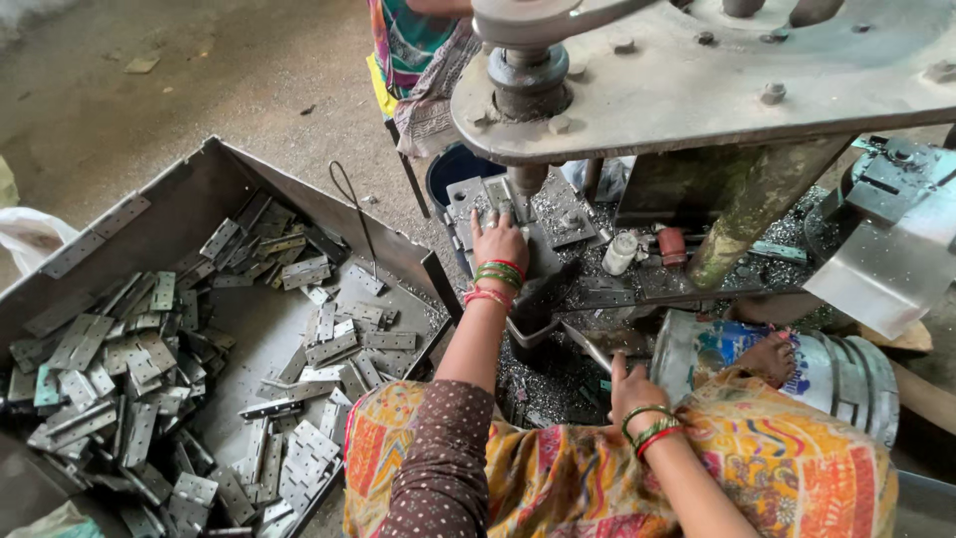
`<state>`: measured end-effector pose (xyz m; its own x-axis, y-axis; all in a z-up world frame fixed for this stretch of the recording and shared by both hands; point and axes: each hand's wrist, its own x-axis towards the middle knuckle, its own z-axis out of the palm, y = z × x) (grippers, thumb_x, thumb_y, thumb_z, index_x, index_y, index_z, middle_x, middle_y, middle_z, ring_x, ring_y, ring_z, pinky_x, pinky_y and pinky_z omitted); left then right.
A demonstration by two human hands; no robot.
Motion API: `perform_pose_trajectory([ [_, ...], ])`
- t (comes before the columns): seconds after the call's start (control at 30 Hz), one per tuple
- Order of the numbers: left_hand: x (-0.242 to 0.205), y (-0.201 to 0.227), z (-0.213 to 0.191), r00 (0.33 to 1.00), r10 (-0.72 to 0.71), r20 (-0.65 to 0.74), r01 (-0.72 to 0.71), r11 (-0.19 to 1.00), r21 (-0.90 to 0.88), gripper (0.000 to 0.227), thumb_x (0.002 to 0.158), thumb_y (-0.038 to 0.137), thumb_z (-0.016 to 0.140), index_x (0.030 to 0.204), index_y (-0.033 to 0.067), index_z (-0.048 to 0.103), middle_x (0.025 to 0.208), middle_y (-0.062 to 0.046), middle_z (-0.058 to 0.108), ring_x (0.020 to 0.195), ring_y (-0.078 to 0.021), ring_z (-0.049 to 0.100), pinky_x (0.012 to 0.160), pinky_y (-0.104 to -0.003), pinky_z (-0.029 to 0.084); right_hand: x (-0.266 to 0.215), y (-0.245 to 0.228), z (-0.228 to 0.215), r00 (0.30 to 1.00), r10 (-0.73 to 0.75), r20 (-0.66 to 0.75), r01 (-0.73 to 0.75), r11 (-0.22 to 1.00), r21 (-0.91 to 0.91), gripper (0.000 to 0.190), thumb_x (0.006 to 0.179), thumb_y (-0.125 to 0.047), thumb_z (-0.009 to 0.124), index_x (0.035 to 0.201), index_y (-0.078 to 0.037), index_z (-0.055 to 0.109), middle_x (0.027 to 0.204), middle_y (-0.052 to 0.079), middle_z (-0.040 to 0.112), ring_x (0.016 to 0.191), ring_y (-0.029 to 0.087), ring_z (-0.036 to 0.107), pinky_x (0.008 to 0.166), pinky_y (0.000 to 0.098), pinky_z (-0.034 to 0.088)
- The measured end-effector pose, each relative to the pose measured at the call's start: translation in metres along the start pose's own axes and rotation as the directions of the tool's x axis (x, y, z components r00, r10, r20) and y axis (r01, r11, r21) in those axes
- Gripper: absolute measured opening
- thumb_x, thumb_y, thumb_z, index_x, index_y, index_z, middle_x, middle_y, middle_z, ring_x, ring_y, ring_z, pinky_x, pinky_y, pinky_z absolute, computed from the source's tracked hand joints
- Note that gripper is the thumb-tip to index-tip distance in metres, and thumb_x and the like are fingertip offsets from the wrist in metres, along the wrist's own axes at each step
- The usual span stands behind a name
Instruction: The person operates a drill press to process metal hinge plates. They pick up plates from a metal bin, place them under the drill, and activate the machine with a lever, then return the processed plates to the bin.
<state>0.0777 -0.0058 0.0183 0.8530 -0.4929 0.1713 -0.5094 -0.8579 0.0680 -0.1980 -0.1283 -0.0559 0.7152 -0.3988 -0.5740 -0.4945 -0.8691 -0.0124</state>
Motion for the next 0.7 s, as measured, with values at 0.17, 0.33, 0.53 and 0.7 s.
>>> perform_pose_trajectory([
  [0.17, -0.013, 0.001, 0.011, 0.999, 0.02, -0.039, -0.02, 1.0, -0.018, 0.031, 0.09, 0.017, 0.05, 0.098, 0.0115, 0.08, 0.147, -0.01, 0.055, 0.142, -0.0265, 0.045, 0.125, -0.056, 0.009, 0.001, 0.016, 0.026, 0.98, -0.138, -0.142, 0.148, 0.987, 0.059, 0.112, 0.078, -0.04, 0.089, 0.155, -0.009, 0.013, 0.133, 0.031, 0.052, 0.104, 0.042, 0.066, 0.085, 0.0446, 0.057],
  [0.33, -0.024, 0.001, 0.001, 0.997, 0.064, 0.04, -0.065, 0.998, 0.003, 0.034, 0.098, 0.023, 0.047, 0.099, 0.0149, 0.08, 0.149, -0.009, 0.053, 0.146, -0.0257, 0.043, 0.128, -0.057, 0.007, -0.032, 0.004, -0.024, 0.786, -0.21, -0.581, 0.226, 0.973, -0.045, 0.064, 0.083, -0.037, 0.079, 0.135, -0.012, 0.049, 0.104, 0.015, 0.066, 0.085, 0.035, 0.072, 0.071, 0.0447, 0.06],
  [0.53, -0.123, 0.036, -0.002, 0.947, 0.189, -0.26, -0.167, 0.98, 0.103, 0.035, 0.097, 0.027, 0.048, 0.119, 0.0087, 0.068, 0.134, -0.013, 0.059, 0.136, -0.0298, 0.05, 0.124, -0.057, 0.019, -0.054, -0.008, -0.061, 0.62, -0.283, -0.732, 0.301, 0.947, -0.111, 0.056, 0.076, -0.024, 0.078, 0.126, -0.009, 0.059, 0.093, 0.014, 0.065, 0.074, 0.033, 0.071, 0.062, 0.043, 0.06],
  [0.7, -0.134, 0.034, -0.019, 0.898, 0.238, -0.372, -0.313, 0.936, -0.159, 0.019, 0.097, 0.021, 0.057, 0.105, 0.006, 0.064, 0.113, -0.012, 0.065, 0.115, -0.0299, 0.063, 0.119, -0.055, 0.038, -0.046, -0.002, -0.048, 0.649, -0.284, -0.706, 0.255, 0.955, -0.15, 0.04, 0.079, -0.016, 0.074, 0.116, -0.012, 0.062, 0.096, 0.011, 0.067, 0.082, 0.031, 0.072, 0.07, 0.0406, 0.061],
])
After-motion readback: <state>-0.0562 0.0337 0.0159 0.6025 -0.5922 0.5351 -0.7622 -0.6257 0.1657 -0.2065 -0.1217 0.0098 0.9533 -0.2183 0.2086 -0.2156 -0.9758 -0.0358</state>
